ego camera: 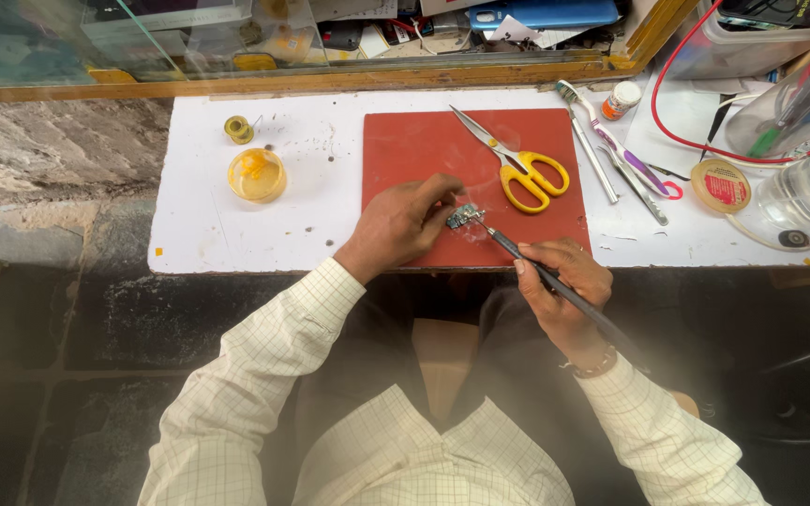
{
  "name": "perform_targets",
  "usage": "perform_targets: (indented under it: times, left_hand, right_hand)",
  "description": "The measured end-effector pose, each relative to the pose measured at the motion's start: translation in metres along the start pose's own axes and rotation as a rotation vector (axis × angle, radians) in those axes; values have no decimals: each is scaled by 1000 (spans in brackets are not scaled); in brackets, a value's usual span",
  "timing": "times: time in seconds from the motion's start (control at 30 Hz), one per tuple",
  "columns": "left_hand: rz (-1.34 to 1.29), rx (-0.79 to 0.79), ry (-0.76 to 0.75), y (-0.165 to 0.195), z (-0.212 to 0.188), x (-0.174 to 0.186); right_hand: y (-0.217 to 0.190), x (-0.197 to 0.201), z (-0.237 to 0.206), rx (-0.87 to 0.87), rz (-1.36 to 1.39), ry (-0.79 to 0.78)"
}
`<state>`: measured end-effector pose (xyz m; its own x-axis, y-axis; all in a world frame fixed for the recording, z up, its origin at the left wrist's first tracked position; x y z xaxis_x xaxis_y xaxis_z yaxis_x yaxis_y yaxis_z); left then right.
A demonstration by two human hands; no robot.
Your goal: The person solders a small green circuit board on a red mat, holding the board steady with one hand while applying a soldering iron with the other. They reposition the board and continue soldering, then set the board down on the mat and reach toward the workbench.
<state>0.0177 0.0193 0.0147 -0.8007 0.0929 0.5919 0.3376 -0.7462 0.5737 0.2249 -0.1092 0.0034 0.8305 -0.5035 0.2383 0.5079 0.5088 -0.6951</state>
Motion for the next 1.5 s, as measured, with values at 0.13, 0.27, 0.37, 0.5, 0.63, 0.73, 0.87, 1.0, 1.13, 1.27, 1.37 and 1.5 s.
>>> perform_targets:
  times: [0.13,0.27,0.37,0.5,0.63,0.73,0.87,1.0,1.13,1.27,1.37,1.5]
  left_hand:
    - [-43,3,16,-2,2,0]
    - [-17,-26,1,-1,1,0]
    - [-16,-90,-20,1,3,0]
    - [-102,-132,-18,0,5,2]
    - [-12,-142,-50,-2,7,3]
    - [-21,-149,-66,-1,7,3]
    - [-13,-178,-51,1,7,4]
    - [-14,-175,-60,3,8,4]
    - [13,-177,-48,4,8,4]
    - [17,-150,-59,4,8,4]
    - [23,-126,-76,4,7,3]
    - [9,-146,-63,4,8,3]
  right_hand:
    - [0,0,0,-25,-13,0]
    - [1,0,-1,-46,-17,1]
    - [1,1,0,-29,-9,-3]
    - [0,1,0,-10,1,-14]
    - [-1,1,1,40,0,-18]
    - [-2,2,1,43,-3,-28]
    - [-3,1,2,41,-6,-33]
    - [-5,0,3,31,-17,-43]
    - [-7,0,4,39,-34,-55]
    - [-9,0,5,47,-36,-65]
    - [-9,-1,6,60,-56,-73]
    - [-9,-1,7,57,-66,-86]
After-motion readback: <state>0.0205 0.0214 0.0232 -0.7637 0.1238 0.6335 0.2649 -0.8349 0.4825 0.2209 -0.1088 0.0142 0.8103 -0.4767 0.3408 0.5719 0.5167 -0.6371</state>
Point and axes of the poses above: each hand's wrist, its own z-axis towards the middle knuckle, its own x-axis out of the back of the hand, y = z × x, the point moved 3 cm from there along z, towards the middle knuckle, and after that the axes turned 7 degrees about y, right-handed, at the moved point
